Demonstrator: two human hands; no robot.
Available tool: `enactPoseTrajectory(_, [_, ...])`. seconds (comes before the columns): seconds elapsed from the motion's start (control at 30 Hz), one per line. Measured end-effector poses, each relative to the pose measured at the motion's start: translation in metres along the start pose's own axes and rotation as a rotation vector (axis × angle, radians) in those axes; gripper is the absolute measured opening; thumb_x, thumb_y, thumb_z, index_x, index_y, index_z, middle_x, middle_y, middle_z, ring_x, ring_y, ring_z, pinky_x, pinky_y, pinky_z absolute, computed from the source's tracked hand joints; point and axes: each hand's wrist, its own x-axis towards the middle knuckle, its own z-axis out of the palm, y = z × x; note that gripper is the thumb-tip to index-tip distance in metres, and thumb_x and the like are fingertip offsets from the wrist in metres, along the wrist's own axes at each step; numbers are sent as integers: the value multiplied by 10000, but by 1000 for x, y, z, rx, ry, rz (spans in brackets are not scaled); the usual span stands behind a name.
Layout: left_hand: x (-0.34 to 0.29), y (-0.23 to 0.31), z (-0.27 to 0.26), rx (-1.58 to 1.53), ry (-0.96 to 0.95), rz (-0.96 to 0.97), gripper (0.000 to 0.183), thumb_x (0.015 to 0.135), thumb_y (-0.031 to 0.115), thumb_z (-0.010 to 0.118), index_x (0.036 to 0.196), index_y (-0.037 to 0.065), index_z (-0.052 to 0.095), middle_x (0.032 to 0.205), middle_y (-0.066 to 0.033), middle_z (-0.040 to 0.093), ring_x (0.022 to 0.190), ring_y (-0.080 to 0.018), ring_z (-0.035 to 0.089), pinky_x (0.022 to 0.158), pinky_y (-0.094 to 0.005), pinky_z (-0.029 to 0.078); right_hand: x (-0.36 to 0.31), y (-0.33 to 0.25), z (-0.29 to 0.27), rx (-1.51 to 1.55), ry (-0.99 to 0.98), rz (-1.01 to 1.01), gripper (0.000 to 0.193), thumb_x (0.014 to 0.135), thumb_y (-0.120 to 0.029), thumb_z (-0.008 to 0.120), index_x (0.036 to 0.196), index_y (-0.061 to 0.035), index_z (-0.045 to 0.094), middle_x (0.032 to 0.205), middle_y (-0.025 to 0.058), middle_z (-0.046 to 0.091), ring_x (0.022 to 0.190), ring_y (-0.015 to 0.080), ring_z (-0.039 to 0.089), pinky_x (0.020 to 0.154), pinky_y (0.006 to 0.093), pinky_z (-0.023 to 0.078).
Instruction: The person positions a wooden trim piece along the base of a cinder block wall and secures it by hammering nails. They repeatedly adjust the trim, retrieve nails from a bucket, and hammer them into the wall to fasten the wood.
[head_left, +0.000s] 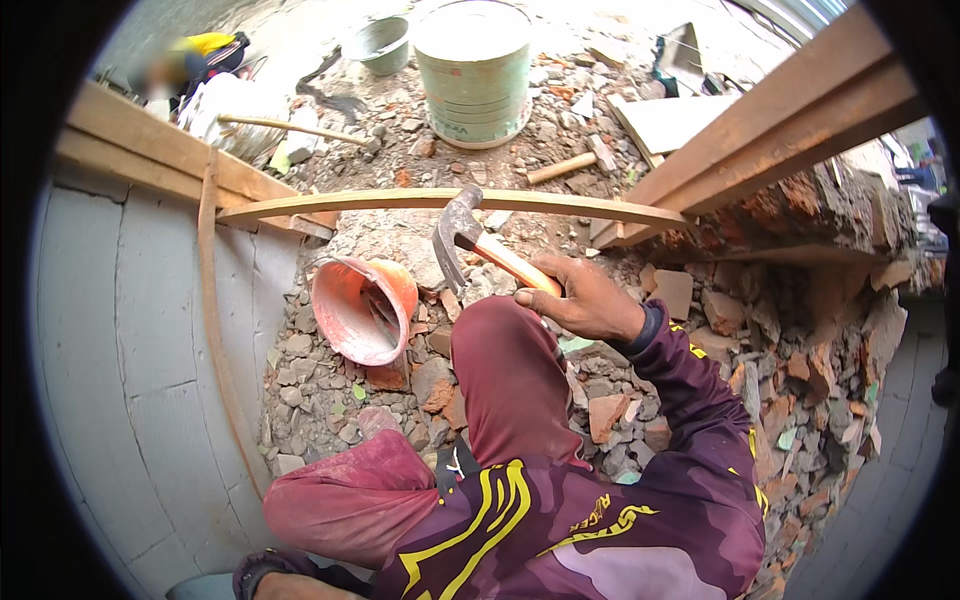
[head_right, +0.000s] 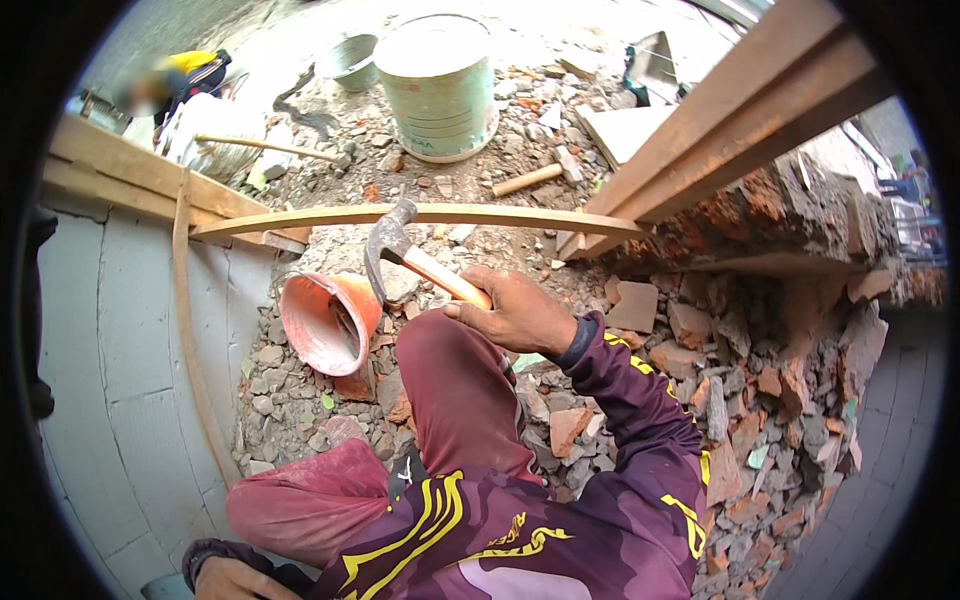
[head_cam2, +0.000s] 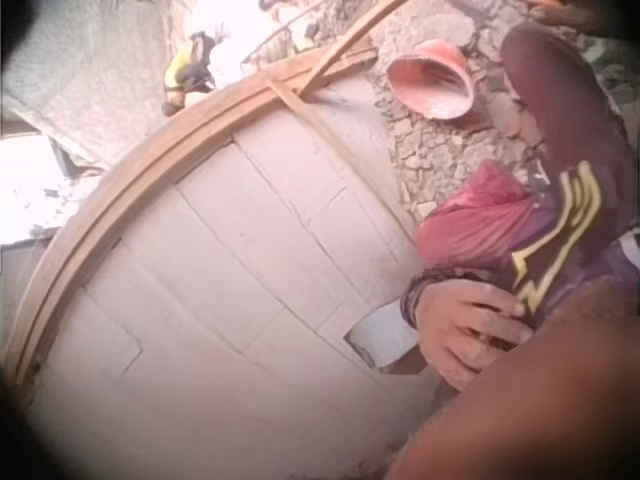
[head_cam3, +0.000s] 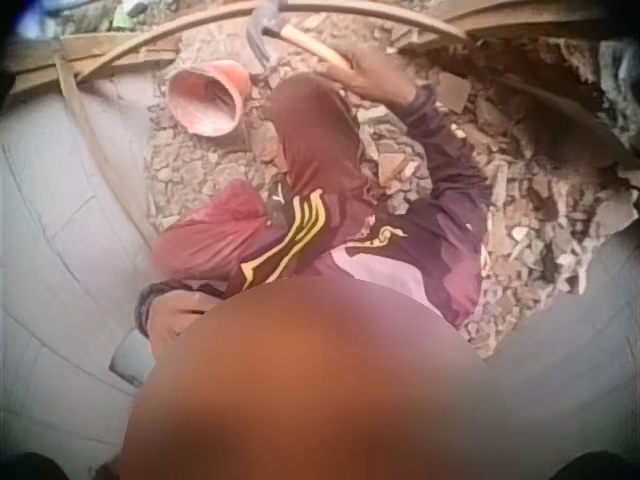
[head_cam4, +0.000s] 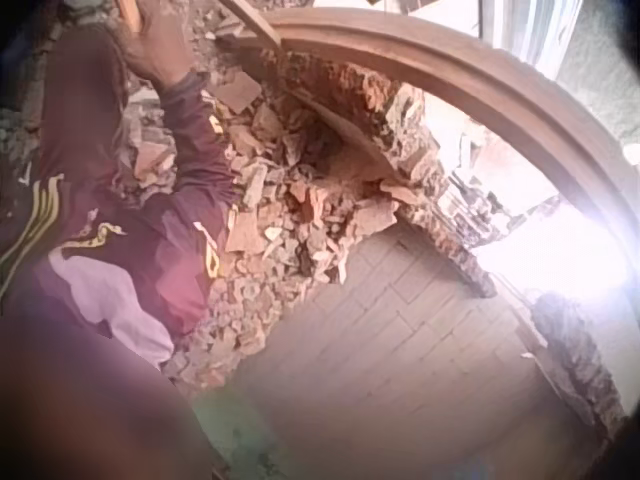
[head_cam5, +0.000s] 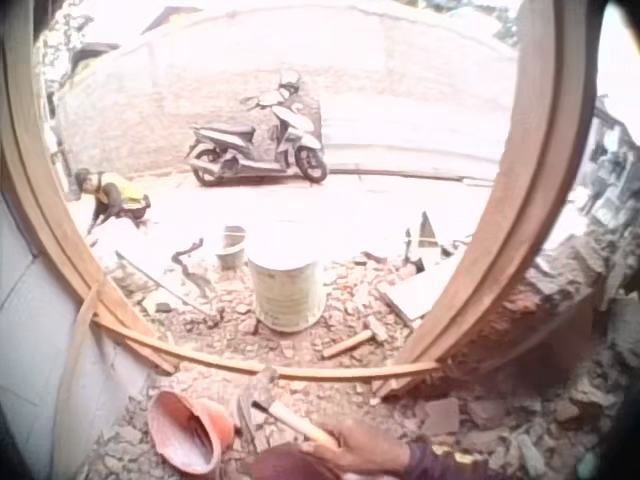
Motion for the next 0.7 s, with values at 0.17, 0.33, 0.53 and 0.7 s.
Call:
enactPoseTrajectory(0.17, [5,-32,10,67,-183,152,222,946,307,530,977,146,681,1048,-73,637,1042,-361,629,841,-530,492,-70,93,44,-159,158,550,413,840,-338,670,1043,21,652,840,266,662,832,411,665,752,470,507])
enactPoseTrajectory(0.33, [18,-30,8,16,-306,107,247,965,303,505,948,128,678,1002,-48,635,1011,-361,641,812,-500,506,-133,151,98,-197,87,811,356,815,-294,682,940,39,677,851,271,671,825,424,667,764,483,516])
enactPoseTrajectory(0.53, [44,-38,1,-39,-273,322,246,954,307,511,971,132,683,1103,-70,623,1033,-351,627,805,-494,515,-167,183,158,-335,85,799,243,797,-192,653,928,11,681,928,262,681,873,421,675,750,493,545])
enactPoseTrajectory(0.7, [62,2,-6,276,-41,345,170,928,184,520,972,103,663,918,-15,643,807,-205,643,691,-335,552,-151,191,124,-429,-169,752,322,815,-220,649,1059,-12,683,1031,270,668,1015,412,645,856,490,524])
